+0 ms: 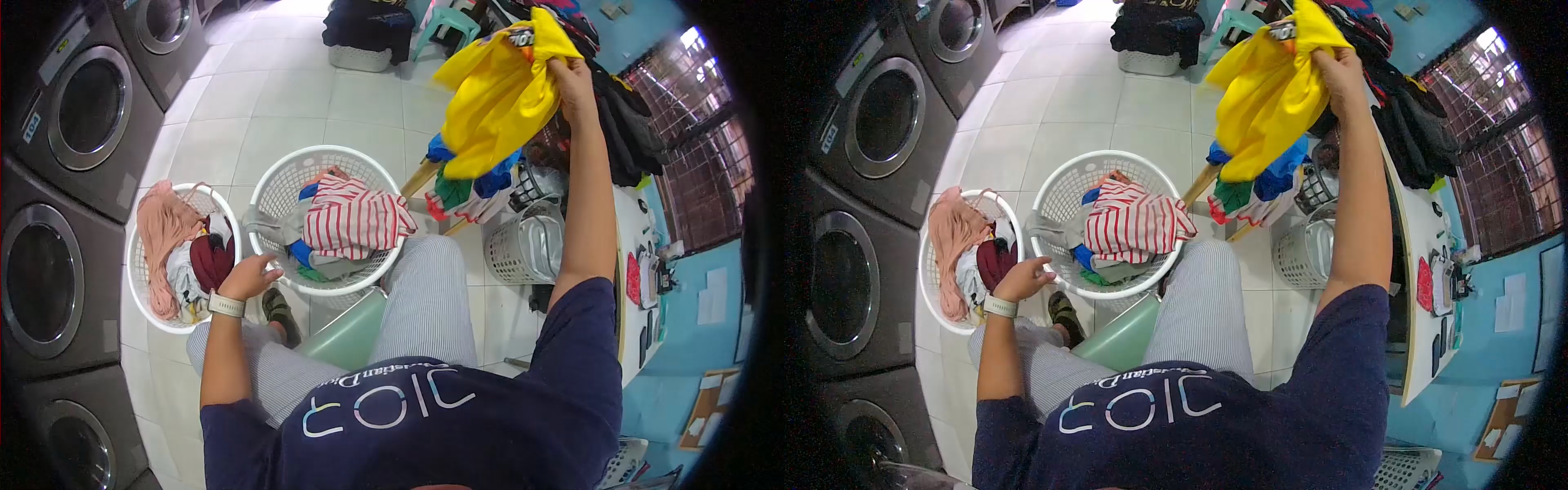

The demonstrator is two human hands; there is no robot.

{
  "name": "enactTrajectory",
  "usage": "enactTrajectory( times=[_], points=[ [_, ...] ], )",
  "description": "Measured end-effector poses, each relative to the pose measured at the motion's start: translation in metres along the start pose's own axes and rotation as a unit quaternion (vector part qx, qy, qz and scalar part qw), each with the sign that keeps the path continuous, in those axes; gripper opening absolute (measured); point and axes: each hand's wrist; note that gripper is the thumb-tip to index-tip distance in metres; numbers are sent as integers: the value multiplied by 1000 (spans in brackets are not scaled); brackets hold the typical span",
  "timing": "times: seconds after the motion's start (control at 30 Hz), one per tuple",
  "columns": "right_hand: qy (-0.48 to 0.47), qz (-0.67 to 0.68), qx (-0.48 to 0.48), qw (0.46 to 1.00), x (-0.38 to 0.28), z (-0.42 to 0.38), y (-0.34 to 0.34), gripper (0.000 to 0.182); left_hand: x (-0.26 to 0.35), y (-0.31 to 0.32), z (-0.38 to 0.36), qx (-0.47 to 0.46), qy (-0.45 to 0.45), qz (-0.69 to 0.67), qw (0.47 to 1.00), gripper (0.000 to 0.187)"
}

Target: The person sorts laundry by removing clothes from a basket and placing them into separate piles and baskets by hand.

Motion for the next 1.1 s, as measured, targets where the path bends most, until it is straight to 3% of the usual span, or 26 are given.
enactTrajectory(
  times=[0.17,0.23,0.27,0.3,0.33,0.37,0.4,0.47,0.53,0.6,0.67,0.73,0.77,0.83,0.87,0.93,0.97,1.03,1.1],
  points=[
    [-111,-103,82,985,115,-10,-22,34,1,2,16,-10,15,12,1000,47],
    [-41,-259,-3,965,165,-50,-17,37,2,2,18,-16,21,44,999,47],
    [-6,-328,-63,943,242,-63,-26,40,2,0,19,-18,16,44,999,47],
    [-2,-300,-88,950,296,-94,-25,46,-2,-4,20,-33,-14,2,999,46],
    [120,-193,-197,954,323,-123,-25,51,-8,-9,22,-46,-45,-41,997,46],
    [202,-288,-247,903,293,-145,-10,54,-20,-14,24,-12,-34,-51,998,46],
    [159,-315,-295,888,316,-162,-7,59,-27,-25,26,14,-30,-50,998,46],
    [63,-434,-300,847,328,-183,8,67,-78,-35,48,73,-46,-55,995,42],
    [53,-524,-261,809,318,-206,30,73,-110,-56,59,138,-33,-67,988,37],
    [-12,-458,-221,861,285,-237,52,73,-193,-57,81,251,77,-78,962,34],
    [-15,-372,-289,882,244,-276,73,69,-165,-69,48,284,-26,-99,953,35],
    [37,-330,-383,862,200,-320,81,64,-207,-67,62,161,-290,12,943,39],
    [59,-334,-432,836,170,-333,86,59,-244,-50,76,141,-328,28,933,44],
    [21,-499,-430,752,96,-336,105,41,-263,-34,78,95,-382,40,918,54],
    [16,-496,-434,752,98,-338,105,41,-249,-27,75,70,-401,35,913,56],
    [106,-371,-316,867,109,-339,107,30,-258,0,89,84,-411,44,907,62],
    [85,-367,-270,886,109,-341,113,29,-264,14,99,130,-440,81,885,63],
    [84,-366,-268,887,110,-338,120,30,-259,22,112,178,-467,114,858,64],
    [81,-366,-263,889,110,-332,124,30,-240,20,122,225,-464,-164,841,57]
  ],
)
Point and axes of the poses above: each hand's wrist, its own z-axis towards the middle knuckle, its own y-axis out of the palm, x = y × z, and after that the axes turned 11 degrees about -y, right-handed
